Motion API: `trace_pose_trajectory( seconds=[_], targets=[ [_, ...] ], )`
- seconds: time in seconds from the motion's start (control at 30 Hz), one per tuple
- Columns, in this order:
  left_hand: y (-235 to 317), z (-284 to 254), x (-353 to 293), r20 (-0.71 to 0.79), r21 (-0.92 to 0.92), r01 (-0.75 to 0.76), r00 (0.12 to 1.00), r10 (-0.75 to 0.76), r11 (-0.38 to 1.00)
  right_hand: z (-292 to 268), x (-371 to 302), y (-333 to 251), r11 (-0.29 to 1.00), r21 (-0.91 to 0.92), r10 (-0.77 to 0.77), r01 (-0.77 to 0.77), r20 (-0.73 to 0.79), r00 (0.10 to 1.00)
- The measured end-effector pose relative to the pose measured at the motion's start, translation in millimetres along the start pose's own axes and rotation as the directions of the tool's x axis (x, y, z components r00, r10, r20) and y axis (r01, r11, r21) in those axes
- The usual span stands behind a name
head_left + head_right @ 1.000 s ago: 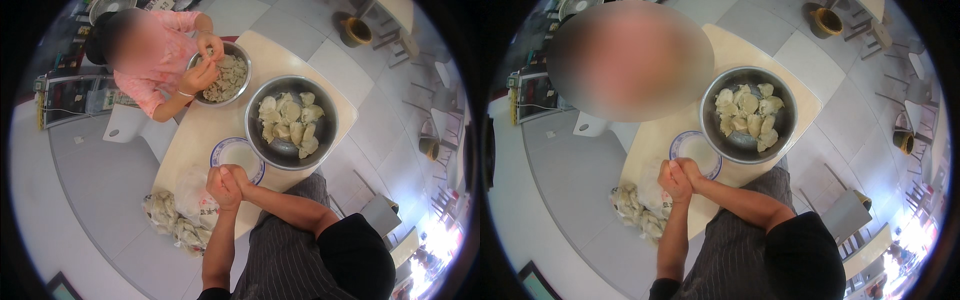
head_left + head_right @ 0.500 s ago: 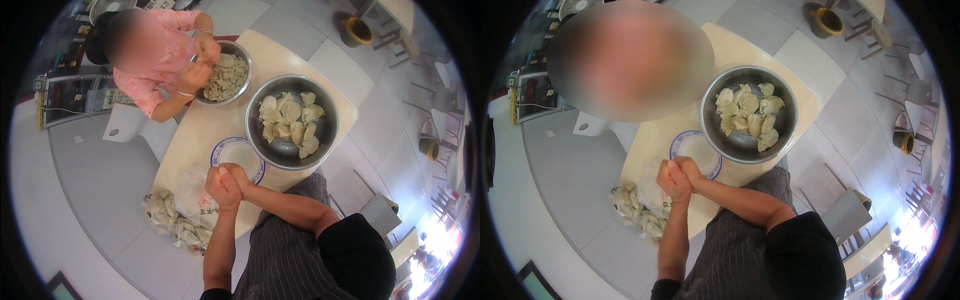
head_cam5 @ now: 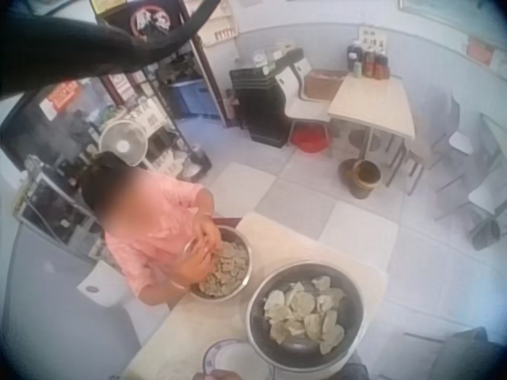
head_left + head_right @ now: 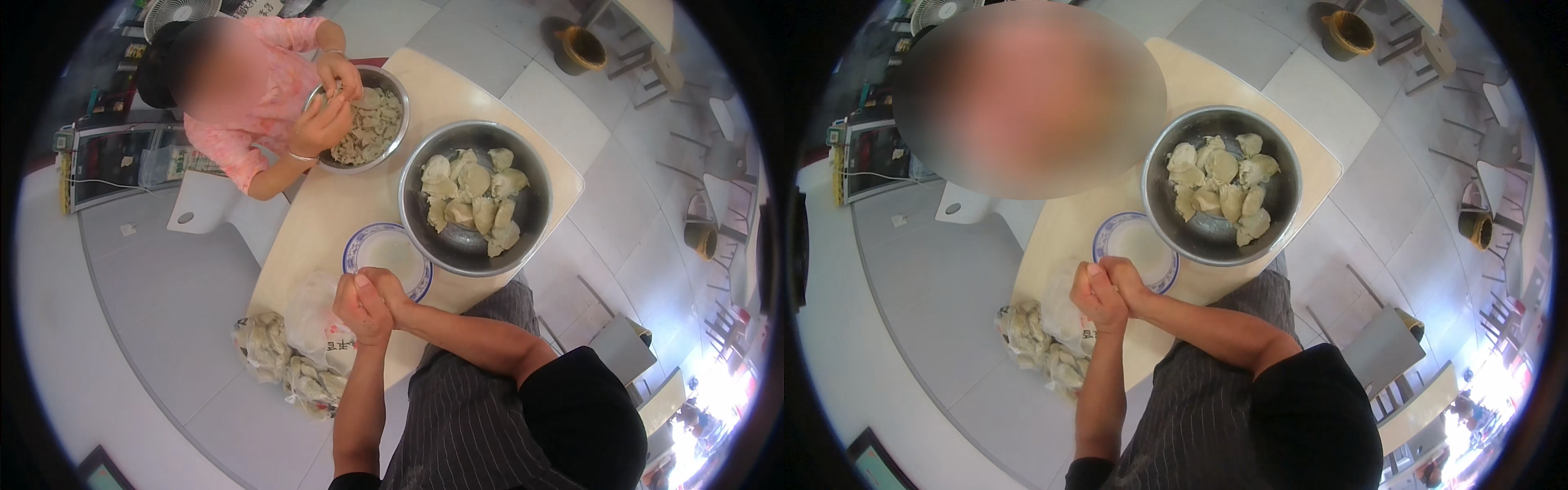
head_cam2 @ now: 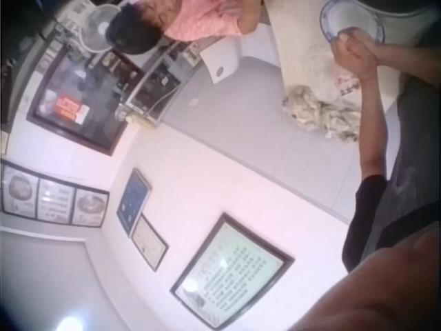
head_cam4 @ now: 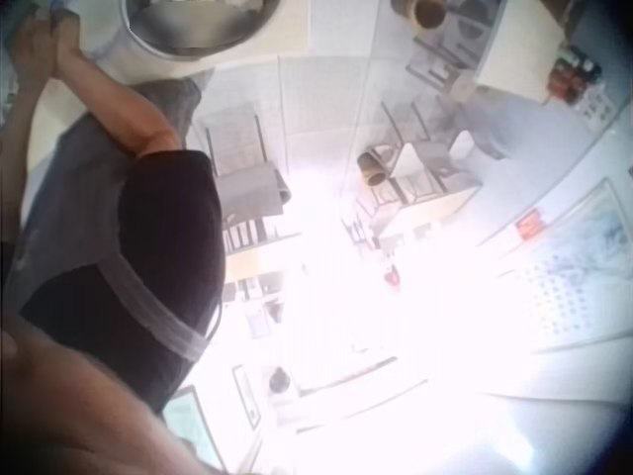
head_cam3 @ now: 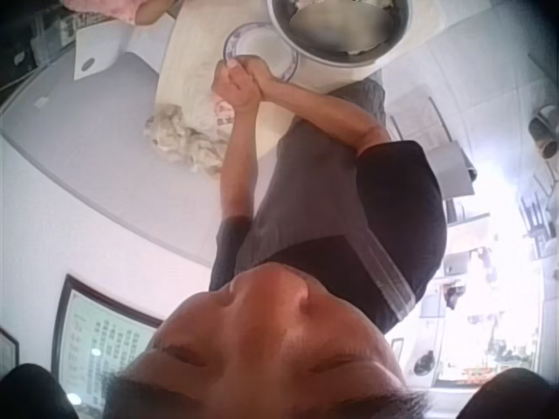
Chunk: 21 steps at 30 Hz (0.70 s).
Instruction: The person forms dumplings by hand, placing them into a metal bowl. Another person across the table also forms dumplings. The camera wearer then places finished dumplings into a plastic bag and ties it shut.
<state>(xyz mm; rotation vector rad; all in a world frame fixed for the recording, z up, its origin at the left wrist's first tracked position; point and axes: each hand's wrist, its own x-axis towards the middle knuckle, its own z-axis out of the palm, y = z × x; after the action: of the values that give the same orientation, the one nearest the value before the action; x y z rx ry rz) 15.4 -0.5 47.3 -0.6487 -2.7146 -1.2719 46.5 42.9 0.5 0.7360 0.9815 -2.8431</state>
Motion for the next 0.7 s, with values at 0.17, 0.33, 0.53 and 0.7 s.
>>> trace_pose_trajectory(
  seconds=[0.17, 0.33, 0.53, 0.7],
  targets=[
    [6.0, -2.8, 2.9, 0.004, -0.007, -0.002, 1.0, 0.002, 1.0, 3.1, -1.4, -4.9, 0.996, -0.085, -0.008, 0.006, -0.024, 1.0],
    [5.0, -4.9, -0.5, 0.005, -0.048, 0.026, 1.0, -0.026, 0.999, 8.3, -3.8, -8.2, 0.998, 0.042, 0.038, -0.036, -0.035, 0.999],
    [15.8, -12.7, 2.5, 0.022, -0.048, 0.032, 0.999, -0.031, 0.998, 13.0, -6.8, -16.6, 0.992, -0.129, -0.003, -0.002, -0.044, 0.999],
    [20.0, -16.1, 3.6, 0.03, -0.053, 0.016, 0.999, -0.015, 0.998, 9.7, -1.9, 0.1, 1.0, 0.002, -0.009, 0.009, -0.026, 1.0]
  ],
)
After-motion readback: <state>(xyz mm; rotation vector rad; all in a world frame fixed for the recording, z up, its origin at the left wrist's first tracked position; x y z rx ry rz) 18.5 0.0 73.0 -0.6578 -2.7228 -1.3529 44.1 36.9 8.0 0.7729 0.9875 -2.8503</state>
